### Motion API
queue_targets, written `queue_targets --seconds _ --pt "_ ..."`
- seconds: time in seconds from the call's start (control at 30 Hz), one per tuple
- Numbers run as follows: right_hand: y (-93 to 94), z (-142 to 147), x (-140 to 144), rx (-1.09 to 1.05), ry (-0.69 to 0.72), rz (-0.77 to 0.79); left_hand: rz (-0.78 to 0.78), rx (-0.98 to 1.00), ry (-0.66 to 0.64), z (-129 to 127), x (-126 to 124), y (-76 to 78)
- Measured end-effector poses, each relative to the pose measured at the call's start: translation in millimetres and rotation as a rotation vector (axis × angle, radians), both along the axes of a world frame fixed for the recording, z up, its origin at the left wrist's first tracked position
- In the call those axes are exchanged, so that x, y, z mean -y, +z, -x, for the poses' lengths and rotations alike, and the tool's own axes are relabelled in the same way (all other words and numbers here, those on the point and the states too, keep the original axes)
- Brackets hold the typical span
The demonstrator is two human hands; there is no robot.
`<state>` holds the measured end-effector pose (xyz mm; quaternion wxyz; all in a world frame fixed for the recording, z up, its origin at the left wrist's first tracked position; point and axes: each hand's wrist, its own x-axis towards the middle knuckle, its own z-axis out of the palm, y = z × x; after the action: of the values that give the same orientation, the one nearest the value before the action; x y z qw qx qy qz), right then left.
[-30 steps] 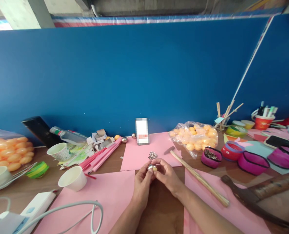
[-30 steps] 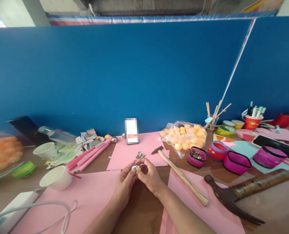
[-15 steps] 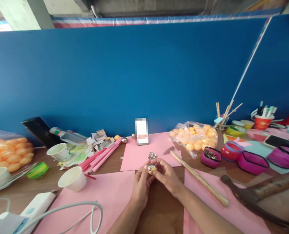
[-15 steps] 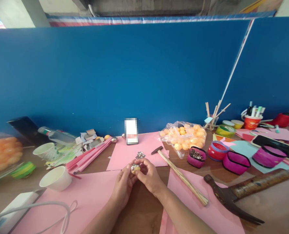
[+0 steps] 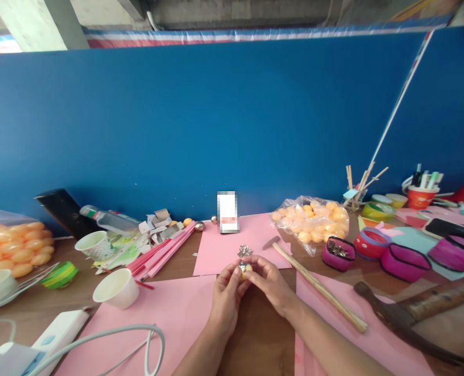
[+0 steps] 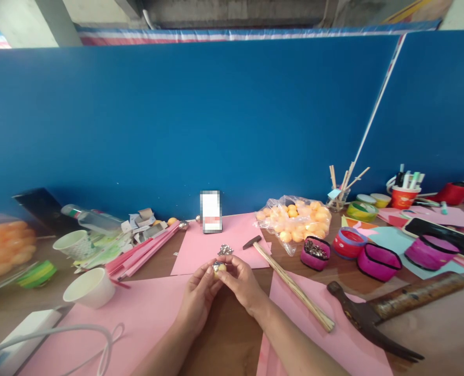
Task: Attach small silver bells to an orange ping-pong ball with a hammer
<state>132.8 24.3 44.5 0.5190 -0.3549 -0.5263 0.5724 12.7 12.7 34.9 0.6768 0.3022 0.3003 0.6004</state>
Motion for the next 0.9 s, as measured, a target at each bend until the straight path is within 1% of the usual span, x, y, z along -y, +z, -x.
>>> queue_targets --seconds 0.1,0.27,0.4,0.5,0.67,0.8,0.9 --pt "0.4 -1 -1 -0.021 0.013 0.006 0.030 0.034 0.010 0 -1 -1.2" --pt "-2.8 1 -3 -0.056 -0.008 -0.001 0.080 0.112 0.004 1 -6 -5.8" --pt "-4.2 1 -4 0.032 -0.025 -0.093 0.087 0.123 -0.001 2 -8 -8.1" --pt "-4.0 0 -5 0.077 -0.059 -0.120 0.100 0.126 -0.027 2 -9 -9.1" --pt "-6.0 -1 -4 0.197 -0.120 -0.193 0.056 0.157 -0.061 0 -9 -8.1" --pt "-4.9 6 2 0.326 -0.218 -0.295 0.010 0.193 -0.057 -2 -9 -6.8" --pt "2.7 12 10 0.432 -0.312 -0.398 0.013 0.219 -0.047 -2 -9 -7.6"
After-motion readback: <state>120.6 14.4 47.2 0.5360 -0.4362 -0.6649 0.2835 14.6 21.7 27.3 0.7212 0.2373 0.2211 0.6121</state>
